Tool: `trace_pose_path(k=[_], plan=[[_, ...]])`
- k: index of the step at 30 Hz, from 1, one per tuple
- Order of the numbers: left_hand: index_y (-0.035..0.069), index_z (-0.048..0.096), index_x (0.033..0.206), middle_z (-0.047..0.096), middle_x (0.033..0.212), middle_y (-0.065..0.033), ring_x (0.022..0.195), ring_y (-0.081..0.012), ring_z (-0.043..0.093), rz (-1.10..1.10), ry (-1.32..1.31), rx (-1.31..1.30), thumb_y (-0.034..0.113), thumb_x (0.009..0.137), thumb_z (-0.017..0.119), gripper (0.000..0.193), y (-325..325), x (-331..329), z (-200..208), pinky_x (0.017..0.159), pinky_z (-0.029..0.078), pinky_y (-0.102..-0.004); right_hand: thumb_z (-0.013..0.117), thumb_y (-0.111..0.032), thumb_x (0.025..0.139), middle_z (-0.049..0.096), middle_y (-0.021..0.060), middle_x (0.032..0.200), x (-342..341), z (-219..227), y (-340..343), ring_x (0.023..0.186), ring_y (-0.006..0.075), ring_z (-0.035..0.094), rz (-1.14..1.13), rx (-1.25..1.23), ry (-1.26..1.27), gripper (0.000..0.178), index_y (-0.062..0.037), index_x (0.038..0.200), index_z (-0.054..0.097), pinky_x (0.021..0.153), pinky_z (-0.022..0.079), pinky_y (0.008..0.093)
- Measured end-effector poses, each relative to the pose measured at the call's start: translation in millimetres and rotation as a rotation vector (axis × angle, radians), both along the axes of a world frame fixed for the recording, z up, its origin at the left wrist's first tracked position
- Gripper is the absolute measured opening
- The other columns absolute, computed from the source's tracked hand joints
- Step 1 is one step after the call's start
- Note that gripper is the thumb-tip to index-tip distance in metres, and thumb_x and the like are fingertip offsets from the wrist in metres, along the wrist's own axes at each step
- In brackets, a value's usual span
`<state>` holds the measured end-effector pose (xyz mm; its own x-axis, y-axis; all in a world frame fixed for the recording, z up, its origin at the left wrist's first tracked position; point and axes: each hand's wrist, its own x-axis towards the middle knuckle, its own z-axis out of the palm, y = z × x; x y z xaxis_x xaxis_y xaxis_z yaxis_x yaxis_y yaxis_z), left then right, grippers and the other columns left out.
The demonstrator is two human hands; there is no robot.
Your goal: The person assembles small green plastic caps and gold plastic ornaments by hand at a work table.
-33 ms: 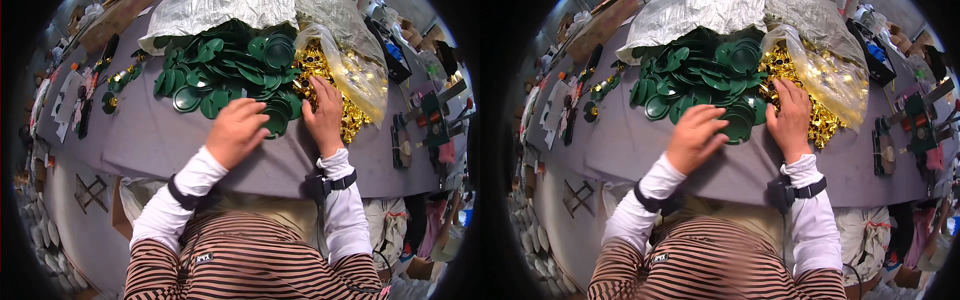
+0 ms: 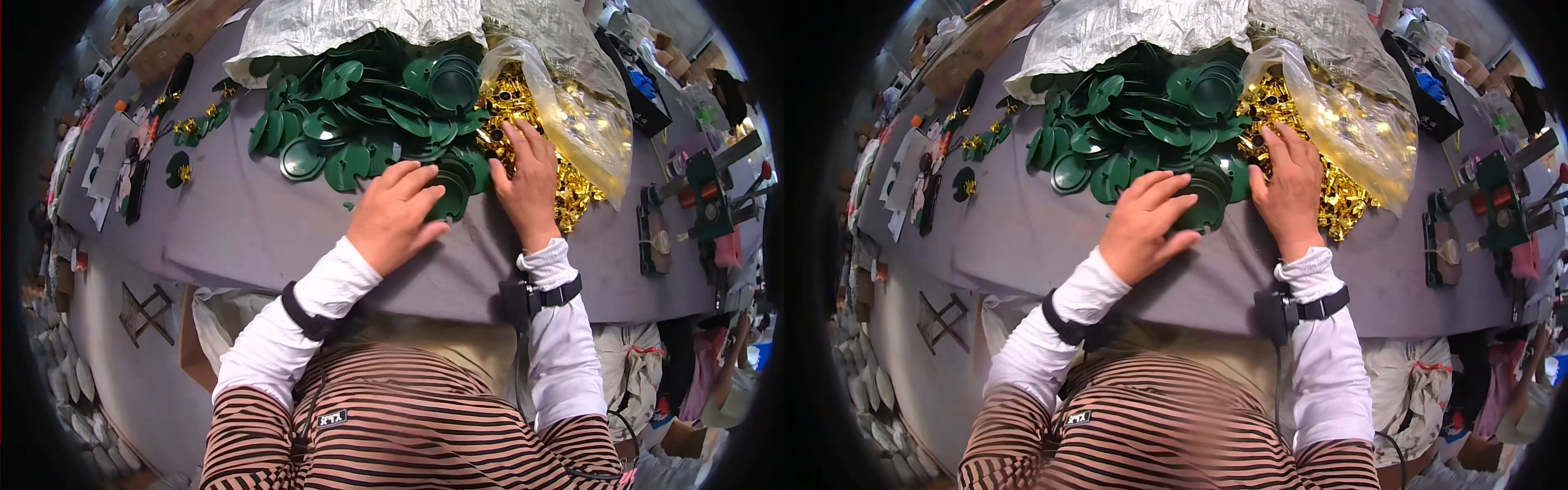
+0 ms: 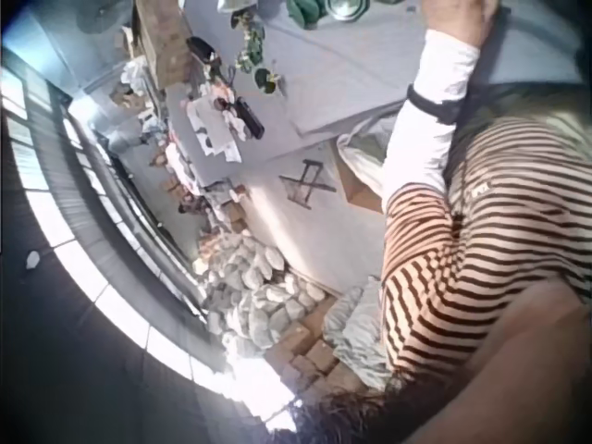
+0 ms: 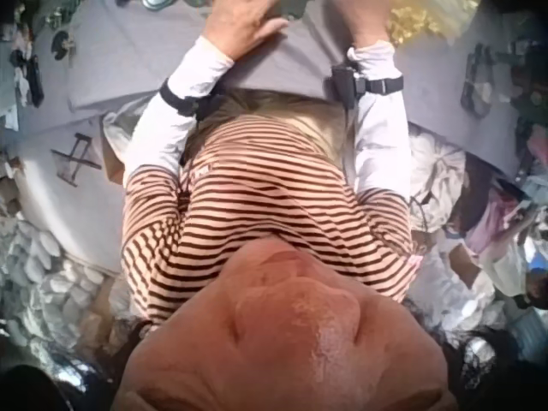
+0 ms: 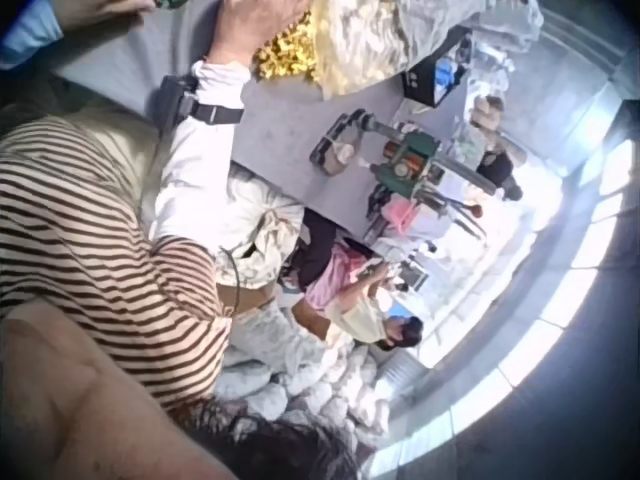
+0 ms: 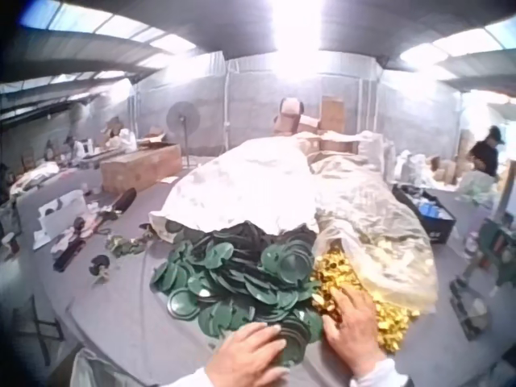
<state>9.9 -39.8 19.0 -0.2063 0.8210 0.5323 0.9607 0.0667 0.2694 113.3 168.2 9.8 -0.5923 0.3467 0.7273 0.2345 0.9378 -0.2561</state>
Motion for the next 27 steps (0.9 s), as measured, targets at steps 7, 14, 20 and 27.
trace_pose_path(k=[7,14,20,27], plan=[[0.002,0.062,0.106,0.058,0.121,-0.0177,0.106,-0.0326,0.056,0.028,0.099,-0.066,0.021,0.068,0.08,0.046,15,3,-14,0.092,0.048,-0.0396,0.079,-0.01,0.065,0.061,0.0091,0.105,19,-9,2,0.104,0.0308,0.054,0.038,-0.124,-0.105,0.046,-0.0085,0.108,0.063,0.092,0.042,0.0411],[-0.001,0.065,0.093,0.065,0.073,-0.0046,0.058,-0.009,0.057,0.259,-0.96,0.19,0.02,0.089,0.066,0.021,16,-9,-3,0.056,0.048,-0.0243,0.08,-0.019,0.066,0.062,0.0065,0.095,12,-6,-2,0.101,0.0279,0.053,-0.07,-0.061,-0.098,0.032,-0.0099,0.092,0.065,0.088,0.041,0.0404],[0.002,0.061,0.094,0.06,0.074,0.0033,0.062,-0.0021,0.053,0.051,-1.479,0.501,0.015,0.092,0.064,0.014,60,6,-16,0.05,0.046,-0.0197,0.068,-0.004,0.075,0.067,0.0095,0.103,11,-13,13,0.095,0.0294,0.061,0.187,-0.079,-0.116,0.017,-0.0056,0.091,0.066,0.085,0.047,0.0392],[0.003,0.063,0.097,0.065,0.091,-0.0001,0.076,-0.0057,0.06,-0.009,-1.562,0.481,0.013,0.093,0.062,0.011,49,-4,-30,0.058,0.053,-0.0225,0.069,-0.002,0.076,0.066,0.0112,0.104,15,-2,4,0.095,0.029,0.062,0.127,-0.194,-0.204,0.03,-0.0048,0.106,0.067,0.084,0.049,0.0368]])
